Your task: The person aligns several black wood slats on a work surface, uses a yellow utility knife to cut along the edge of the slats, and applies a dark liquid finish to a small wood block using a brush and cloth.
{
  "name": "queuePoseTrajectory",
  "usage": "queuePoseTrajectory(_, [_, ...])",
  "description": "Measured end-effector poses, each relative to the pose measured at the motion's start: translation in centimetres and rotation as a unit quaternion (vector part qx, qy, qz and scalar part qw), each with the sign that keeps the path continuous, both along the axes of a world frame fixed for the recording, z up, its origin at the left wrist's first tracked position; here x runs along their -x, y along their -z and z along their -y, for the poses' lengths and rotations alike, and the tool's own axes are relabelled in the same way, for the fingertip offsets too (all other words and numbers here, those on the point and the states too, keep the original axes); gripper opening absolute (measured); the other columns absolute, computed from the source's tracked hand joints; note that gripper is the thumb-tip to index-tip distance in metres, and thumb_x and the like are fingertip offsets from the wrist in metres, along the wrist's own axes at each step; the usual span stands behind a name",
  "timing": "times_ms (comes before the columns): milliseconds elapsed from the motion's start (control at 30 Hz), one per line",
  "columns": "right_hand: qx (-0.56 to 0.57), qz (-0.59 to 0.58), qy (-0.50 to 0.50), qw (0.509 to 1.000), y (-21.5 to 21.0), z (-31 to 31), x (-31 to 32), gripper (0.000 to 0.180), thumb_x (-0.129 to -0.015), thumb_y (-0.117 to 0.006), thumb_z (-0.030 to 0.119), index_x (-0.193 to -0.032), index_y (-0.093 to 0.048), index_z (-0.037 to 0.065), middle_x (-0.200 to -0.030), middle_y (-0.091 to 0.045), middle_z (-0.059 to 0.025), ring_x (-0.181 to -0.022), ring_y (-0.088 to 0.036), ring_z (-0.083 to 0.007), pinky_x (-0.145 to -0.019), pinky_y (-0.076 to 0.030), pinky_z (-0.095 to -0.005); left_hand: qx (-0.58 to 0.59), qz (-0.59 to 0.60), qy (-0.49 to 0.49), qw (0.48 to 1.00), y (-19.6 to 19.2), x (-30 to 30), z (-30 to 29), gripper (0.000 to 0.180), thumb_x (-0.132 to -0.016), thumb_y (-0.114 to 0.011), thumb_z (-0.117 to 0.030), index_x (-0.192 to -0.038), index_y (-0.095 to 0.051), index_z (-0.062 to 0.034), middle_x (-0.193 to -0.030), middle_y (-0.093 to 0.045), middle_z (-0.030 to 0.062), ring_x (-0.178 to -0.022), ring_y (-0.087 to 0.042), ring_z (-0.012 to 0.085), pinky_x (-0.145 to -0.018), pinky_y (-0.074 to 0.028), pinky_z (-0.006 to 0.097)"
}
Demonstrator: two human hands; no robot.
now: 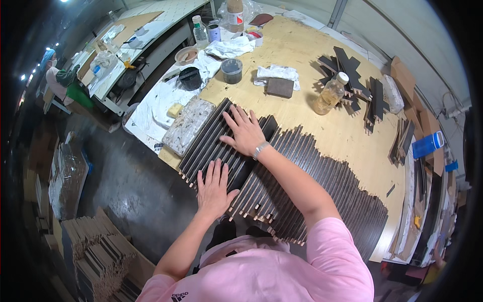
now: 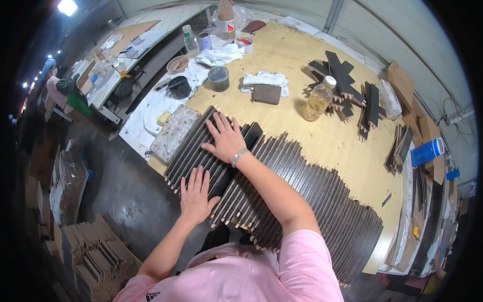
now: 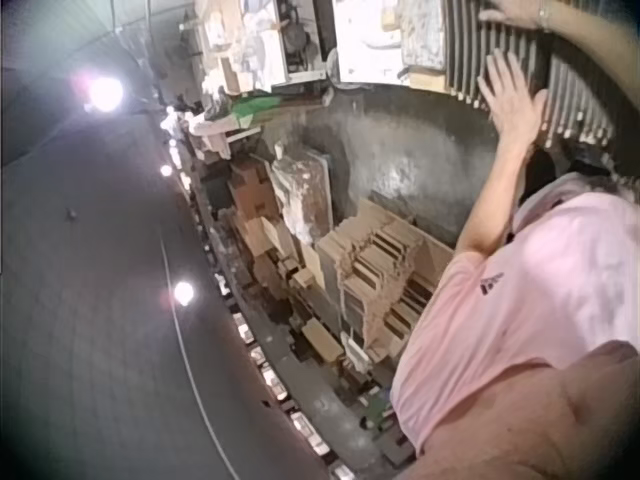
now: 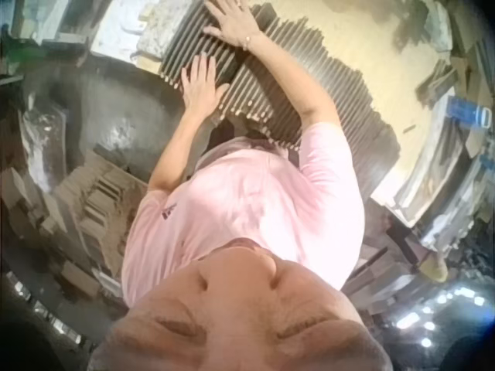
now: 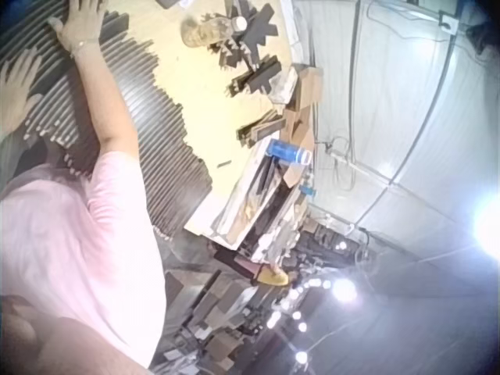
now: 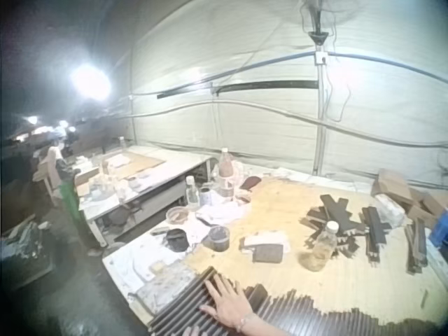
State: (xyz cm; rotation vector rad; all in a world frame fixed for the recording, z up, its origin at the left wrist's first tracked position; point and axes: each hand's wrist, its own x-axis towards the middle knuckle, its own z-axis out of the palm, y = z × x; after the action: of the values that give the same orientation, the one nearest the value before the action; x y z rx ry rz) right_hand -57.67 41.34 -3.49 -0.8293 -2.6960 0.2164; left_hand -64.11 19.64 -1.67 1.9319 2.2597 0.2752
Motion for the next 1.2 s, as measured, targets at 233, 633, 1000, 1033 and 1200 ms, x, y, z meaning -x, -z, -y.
queuePoseTrajectory(233, [0.013, 0.033, 0.022, 0.999, 0.6, 0.7, -2.9, 0.078, -0.089, -0.05, 0.058, -0.146, -0.033, 0.008, -0.153, -0.024, -0.0218, -0.142, -0.023, -0.0355, -0.114, -0.018, -0.0529, -0.038, 0.018, -0.006, 0.999, 0.3, 0.0, 0.2, 0.081, -0.083, -0.065, -0.038, -0.146, -0.029, -0.0019, -0.153, -0.025, 0.0196, -0.143, -0.02, 0.0344, -0.114, -0.011, 0.055])
queuePoseTrajectory(633, [0.282, 0.011, 0.077, 0.956, 0.6, -7.8, -6.0, 0.065, -0.083, -0.06, 0.045, -0.131, -0.054, 0.001, -0.128, -0.058, -0.0209, -0.116, -0.057, -0.0335, -0.099, -0.045, -0.0371, -0.027, 0.091, 0.053, 0.994, 1.0, -4.6, 4.6, 0.08, -0.078, -0.071, -0.034, -0.144, -0.035, -0.0064, -0.152, -0.029, 0.0172, -0.14, -0.028, 0.0331, -0.109, -0.018, 0.061])
queuePoseTrajectory(1000, [-0.007, -0.076, 0.029, 0.997, 0.7, -1.4, -3.3, 0.072, -0.086, -0.059, 0.049, -0.143, -0.039, 0.009, -0.151, -0.031, -0.0182, -0.14, -0.029, -0.034, -0.113, -0.023, -0.0509, -0.089, 0.074, 0.006, 0.993, 1.3, -1.3, 4.8, 0.078, -0.082, -0.063, -0.035, -0.146, -0.032, -0.0034, -0.153, -0.029, 0.016, -0.142, -0.025, 0.0326, -0.113, -0.01, 0.059])
queuePoseTrajectory(1033, [-0.01, -0.081, 0.012, 0.997, 0.9, -1.2, -2.7, 0.072, -0.087, -0.056, 0.051, -0.143, -0.038, 0.01, -0.153, -0.029, -0.0165, -0.14, -0.028, -0.0335, -0.113, -0.023, -0.0522, -0.092, 0.061, -0.024, 0.994, 1.4, -0.5, 4.5, 0.079, -0.081, -0.064, -0.034, -0.146, -0.031, -0.0027, -0.153, -0.028, 0.0165, -0.142, -0.024, 0.0329, -0.113, -0.01, 0.058])
queuePoseTrajectory(1200, [0.044, -0.018, 0.03, 0.998, 1.6, -1.3, -1.0, 0.074, -0.088, -0.049, 0.058, -0.144, -0.038, 0.011, -0.153, -0.03, -0.0136, -0.141, -0.028, -0.031, -0.114, -0.018, -0.0527, -0.025, -0.009, -0.027, 0.999, 1.6, 0.7, 2.9, 0.081, -0.079, -0.064, -0.029, -0.146, -0.029, -0.0002, -0.154, -0.024, 0.0197, -0.143, -0.022, 0.0352, -0.112, -0.01, 0.06])
